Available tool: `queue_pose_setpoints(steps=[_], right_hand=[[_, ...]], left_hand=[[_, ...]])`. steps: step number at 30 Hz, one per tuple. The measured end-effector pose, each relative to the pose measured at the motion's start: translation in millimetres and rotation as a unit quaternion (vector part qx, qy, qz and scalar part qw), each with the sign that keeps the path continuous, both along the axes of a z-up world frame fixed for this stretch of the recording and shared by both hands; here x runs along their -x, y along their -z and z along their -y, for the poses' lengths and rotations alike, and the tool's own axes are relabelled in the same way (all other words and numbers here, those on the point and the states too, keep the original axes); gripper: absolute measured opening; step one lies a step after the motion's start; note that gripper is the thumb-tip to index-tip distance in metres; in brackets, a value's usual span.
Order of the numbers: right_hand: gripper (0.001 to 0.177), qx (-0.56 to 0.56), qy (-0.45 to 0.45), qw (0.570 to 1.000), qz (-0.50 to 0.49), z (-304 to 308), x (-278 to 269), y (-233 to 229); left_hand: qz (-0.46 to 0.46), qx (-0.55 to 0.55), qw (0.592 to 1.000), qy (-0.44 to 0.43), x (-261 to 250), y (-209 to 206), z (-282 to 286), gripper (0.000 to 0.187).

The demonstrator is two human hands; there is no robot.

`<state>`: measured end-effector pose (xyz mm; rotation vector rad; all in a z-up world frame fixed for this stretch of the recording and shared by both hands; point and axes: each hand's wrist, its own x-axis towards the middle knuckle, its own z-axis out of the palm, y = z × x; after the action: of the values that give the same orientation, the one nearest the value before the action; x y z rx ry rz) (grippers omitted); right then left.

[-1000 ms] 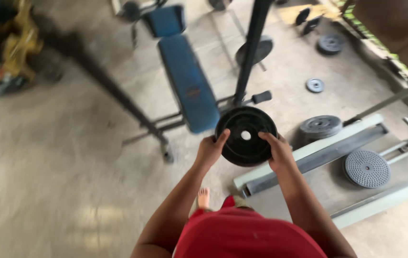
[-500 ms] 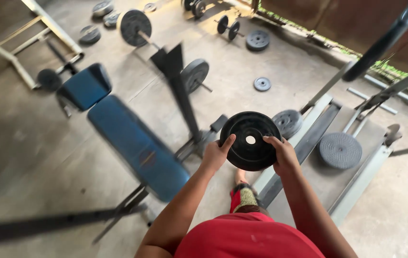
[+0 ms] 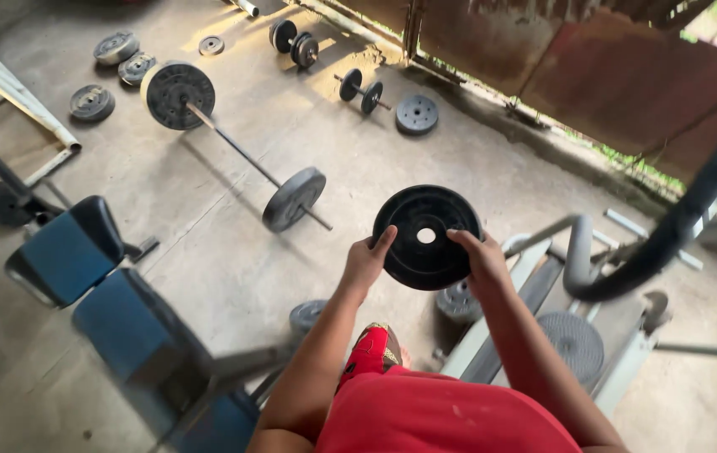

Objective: The recorder is seen assembling a dumbbell by adding weight plates and securing them with a collar.

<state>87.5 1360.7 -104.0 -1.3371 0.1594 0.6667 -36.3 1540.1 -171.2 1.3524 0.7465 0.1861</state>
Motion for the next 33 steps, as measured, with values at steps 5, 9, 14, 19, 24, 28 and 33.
queue_pose_setpoints(steps=[5,9,14,19,24,28,33], right_hand=[[0.042,0.008,-0.021,1.000,0.001,-67,-93,32],[0.042,0.010,-0.054,0.998,-0.019,-133,-176,43],[0.045,-0.028,-0.029,0.998,-0.057,-201,-275,55],[0.040,-0.027,0.000,0.996,-0.088,-247,-361,96],[0.033,-0.025,-0.010,0.998,-0.064,-307,-457,121],[0.035,0.028,-0.003,0.999,-0.038,-372,-530,130],[0.038,0.204,0.001,0.975,0.083,-418,-590,149]], left_hand=[[-0.022,0.023,0.999,-0.002,-89,19,-71,0.073],[-0.026,0.034,0.999,-0.006,-165,31,-138,0.073],[-0.017,0.061,0.998,0.000,-259,8,-207,0.070],[-0.034,0.052,0.998,0.029,-343,29,-267,0.069],[-0.074,0.084,0.992,0.053,-439,68,-329,0.069],[-0.130,0.000,0.987,0.092,-508,102,-402,0.068],[-0.115,-0.025,0.989,0.085,-559,122,-473,0.053]])
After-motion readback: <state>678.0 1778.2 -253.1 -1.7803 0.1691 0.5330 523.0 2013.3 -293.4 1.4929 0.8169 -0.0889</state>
